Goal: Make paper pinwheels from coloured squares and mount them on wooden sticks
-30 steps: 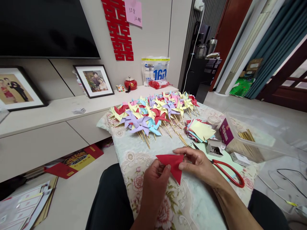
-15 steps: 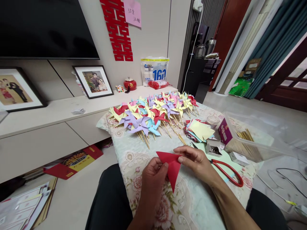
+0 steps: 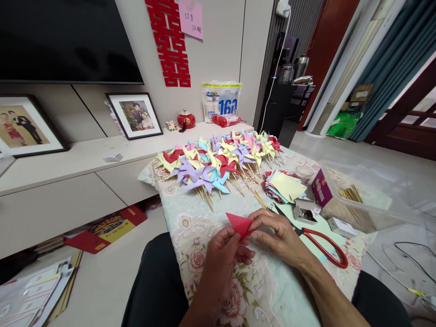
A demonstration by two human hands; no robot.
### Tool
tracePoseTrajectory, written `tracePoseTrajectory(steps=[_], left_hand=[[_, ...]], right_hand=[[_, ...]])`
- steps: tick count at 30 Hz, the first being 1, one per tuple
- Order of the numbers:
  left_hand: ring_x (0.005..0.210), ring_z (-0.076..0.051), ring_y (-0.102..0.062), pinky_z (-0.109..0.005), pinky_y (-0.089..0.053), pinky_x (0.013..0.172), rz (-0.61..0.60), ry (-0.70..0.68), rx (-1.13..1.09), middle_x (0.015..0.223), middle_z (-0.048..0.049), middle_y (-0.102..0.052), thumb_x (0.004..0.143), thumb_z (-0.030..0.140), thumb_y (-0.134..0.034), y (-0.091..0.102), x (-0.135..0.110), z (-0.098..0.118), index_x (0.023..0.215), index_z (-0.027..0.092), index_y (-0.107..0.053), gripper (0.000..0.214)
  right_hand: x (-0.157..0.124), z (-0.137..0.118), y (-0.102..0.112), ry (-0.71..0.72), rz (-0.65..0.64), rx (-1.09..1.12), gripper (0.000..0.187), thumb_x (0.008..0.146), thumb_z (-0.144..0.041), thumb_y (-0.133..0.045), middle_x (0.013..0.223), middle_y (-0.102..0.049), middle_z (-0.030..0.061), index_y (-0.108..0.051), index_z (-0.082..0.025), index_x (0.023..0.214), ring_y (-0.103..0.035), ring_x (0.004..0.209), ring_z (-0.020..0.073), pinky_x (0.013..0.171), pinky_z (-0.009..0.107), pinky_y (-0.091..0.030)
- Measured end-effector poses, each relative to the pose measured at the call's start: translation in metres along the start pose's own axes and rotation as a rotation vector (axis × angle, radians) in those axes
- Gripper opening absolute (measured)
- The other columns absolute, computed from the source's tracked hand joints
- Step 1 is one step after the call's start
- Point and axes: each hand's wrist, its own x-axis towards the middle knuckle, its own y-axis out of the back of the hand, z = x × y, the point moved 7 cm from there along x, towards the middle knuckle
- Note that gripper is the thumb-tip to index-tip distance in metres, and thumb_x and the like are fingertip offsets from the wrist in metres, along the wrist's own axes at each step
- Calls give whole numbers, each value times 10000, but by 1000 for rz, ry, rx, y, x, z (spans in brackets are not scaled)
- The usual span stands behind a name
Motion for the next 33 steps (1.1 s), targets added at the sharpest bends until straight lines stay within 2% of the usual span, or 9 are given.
tracePoseTrajectory(steps=[4, 8, 14, 18, 21, 23, 27, 30, 33], left_hand=[[641, -161, -676, -271, -523, 601, 26, -73, 87, 780, -34, -714, 700, 226, -685, 3, -1, 0, 813, 158, -689, 132], [705, -169, -662, -250, -510, 629, -1, -152, 187, 765, -37, -740, 608, 106, -700, 3, 0, 2, 903, 159, -698, 300], [740, -169, -676, -259, -501, 701, 32, -233, 164, 815, -57, -765, 690, 214, -756, 4, 0, 12, 854, 152, -680, 191], [647, -143, -642, -233, -469, 616, 82, -231, 155, 715, -22, -744, 693, 213, -742, 8, 3, 13, 783, 154, -682, 123], [562, -119, -592, -219, -440, 559, 108, -226, 165, 637, 6, -712, 681, 202, -738, 10, 5, 11, 743, 157, -672, 101], [544, -113, -578, -216, -434, 545, 117, -215, 165, 620, 15, -698, 669, 200, -737, 11, 6, 9, 727, 159, -663, 103], [533, -112, -574, -218, -436, 531, 104, -187, 172, 622, 18, -687, 655, 195, -724, 10, 7, 4, 718, 164, -640, 109], [592, -142, -634, -234, -469, 560, 70, -181, 212, 693, -9, -713, 668, 209, -713, 10, 7, 3, 764, 170, -628, 134], [686, -194, -691, -296, -534, 636, 130, -257, 399, 800, -44, -727, 712, 210, -687, 18, 3, 7, 978, 168, -621, 277]], right_hand=[[0, 5, 1, -97, 0, -52, 219, 950, -349, -613, 840, -703, 44, -702, -201, 814, -634, 790, 182, 760, 304, -464], [0, 13, 0, -154, -14, -97, 232, 928, -348, -621, 781, -678, 28, -662, -187, 767, -598, 731, 170, 705, 287, -437], [-2, 17, -6, -207, -84, -114, 197, 893, -300, -626, 741, -643, 11, -638, -182, 736, -553, 698, 157, 670, 270, -402], [-3, 20, -9, -251, -107, -81, 191, 883, -310, -625, 724, -626, 0, -640, -182, 743, -523, 682, 150, 645, 263, -384], [-3, 23, -8, -284, -78, -23, 178, 876, -340, -639, 721, -619, -8, -645, -183, 793, -518, 680, 147, 646, 263, -391], [-4, 24, -7, -301, -35, 40, 175, 861, -350, -658, 763, -633, -3, -656, -181, 906, -544, 710, 153, 674, 269, -418], [-5, 28, -10, -347, -14, 102, 376, 845, -327, -662, 789, -643, -10, -612, -184, 1189, -557, 698, 152, 672, 275, -436], [-7, 33, -14, -367, -34, 57, 352, 844, -307, -649, 709, -597, -36, -627, -183, 1173, -525, 636, 141, 625, 268, -410], [-10, 40, -18, -377, -48, 23, 325, 847, -287, -642, 680, -581, -46, -636, -175, 1153, -523, 612, 135, 604, 261, -393]])
